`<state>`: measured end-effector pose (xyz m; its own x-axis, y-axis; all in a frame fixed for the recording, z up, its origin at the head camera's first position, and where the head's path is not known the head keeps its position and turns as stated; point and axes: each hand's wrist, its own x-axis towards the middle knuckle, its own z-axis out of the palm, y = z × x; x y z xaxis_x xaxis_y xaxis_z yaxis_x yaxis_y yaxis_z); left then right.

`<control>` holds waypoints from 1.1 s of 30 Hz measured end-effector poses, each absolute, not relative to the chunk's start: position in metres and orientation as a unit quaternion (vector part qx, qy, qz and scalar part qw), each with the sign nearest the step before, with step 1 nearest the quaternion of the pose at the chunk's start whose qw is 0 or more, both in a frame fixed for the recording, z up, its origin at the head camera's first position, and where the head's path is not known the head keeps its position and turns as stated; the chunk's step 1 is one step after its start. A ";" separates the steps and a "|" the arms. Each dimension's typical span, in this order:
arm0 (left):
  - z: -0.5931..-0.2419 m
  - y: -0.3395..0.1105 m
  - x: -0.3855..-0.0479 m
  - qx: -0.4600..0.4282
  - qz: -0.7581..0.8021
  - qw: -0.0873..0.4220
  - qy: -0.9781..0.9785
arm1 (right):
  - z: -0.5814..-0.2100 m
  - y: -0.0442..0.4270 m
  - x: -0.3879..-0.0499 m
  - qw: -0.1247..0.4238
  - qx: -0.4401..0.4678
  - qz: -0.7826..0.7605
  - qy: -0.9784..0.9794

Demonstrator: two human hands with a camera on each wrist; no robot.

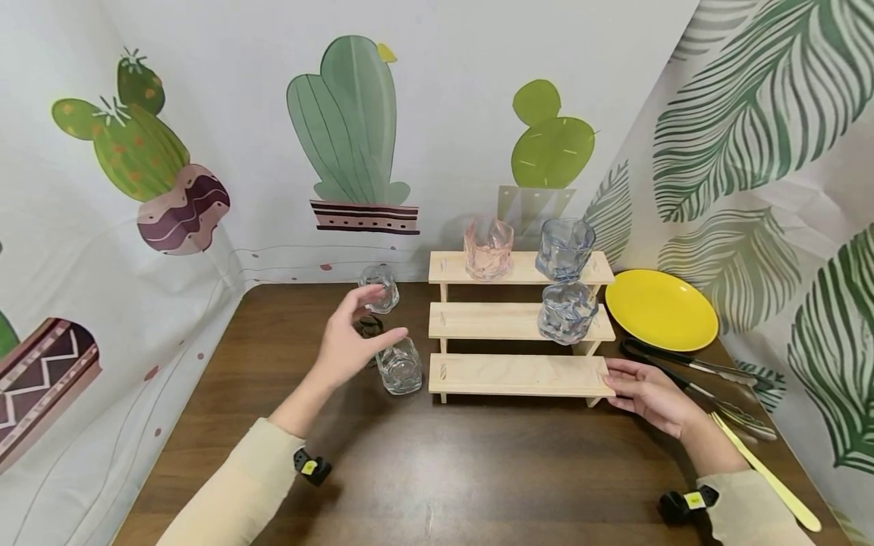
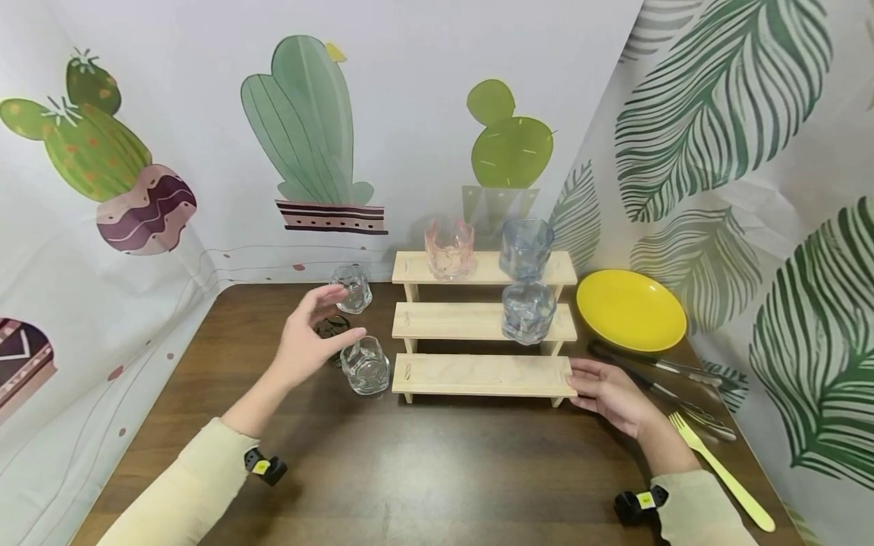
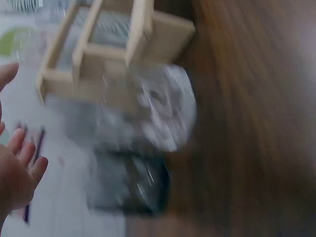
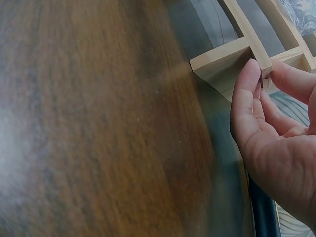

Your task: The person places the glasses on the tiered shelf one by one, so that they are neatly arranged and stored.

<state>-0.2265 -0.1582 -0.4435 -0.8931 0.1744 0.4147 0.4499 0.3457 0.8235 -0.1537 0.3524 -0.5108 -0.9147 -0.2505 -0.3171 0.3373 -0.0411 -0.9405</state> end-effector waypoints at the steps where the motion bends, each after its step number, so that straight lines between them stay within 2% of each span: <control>1: -0.448 -0.167 -0.228 -0.188 -0.539 0.124 -0.812 | -0.511 0.352 -0.154 0.204 0.033 -0.721 0.662; 7: -0.475 -0.209 -0.236 -0.191 -0.543 0.084 -0.814 | -0.511 0.353 -0.154 0.205 0.031 -0.720 0.662; 12: -0.492 -0.226 -0.240 -0.198 -0.561 0.044 -0.802 | -0.511 0.354 -0.154 0.205 0.033 -0.718 0.665; 18: -0.506 -0.231 -0.246 -0.203 -0.558 0.004 -0.805 | -0.512 0.353 -0.154 0.207 0.034 -0.719 0.662; 33: -0.516 -0.233 -0.256 -0.189 -0.537 -0.026 -0.821 | -0.513 0.353 -0.153 0.207 0.031 -0.724 0.657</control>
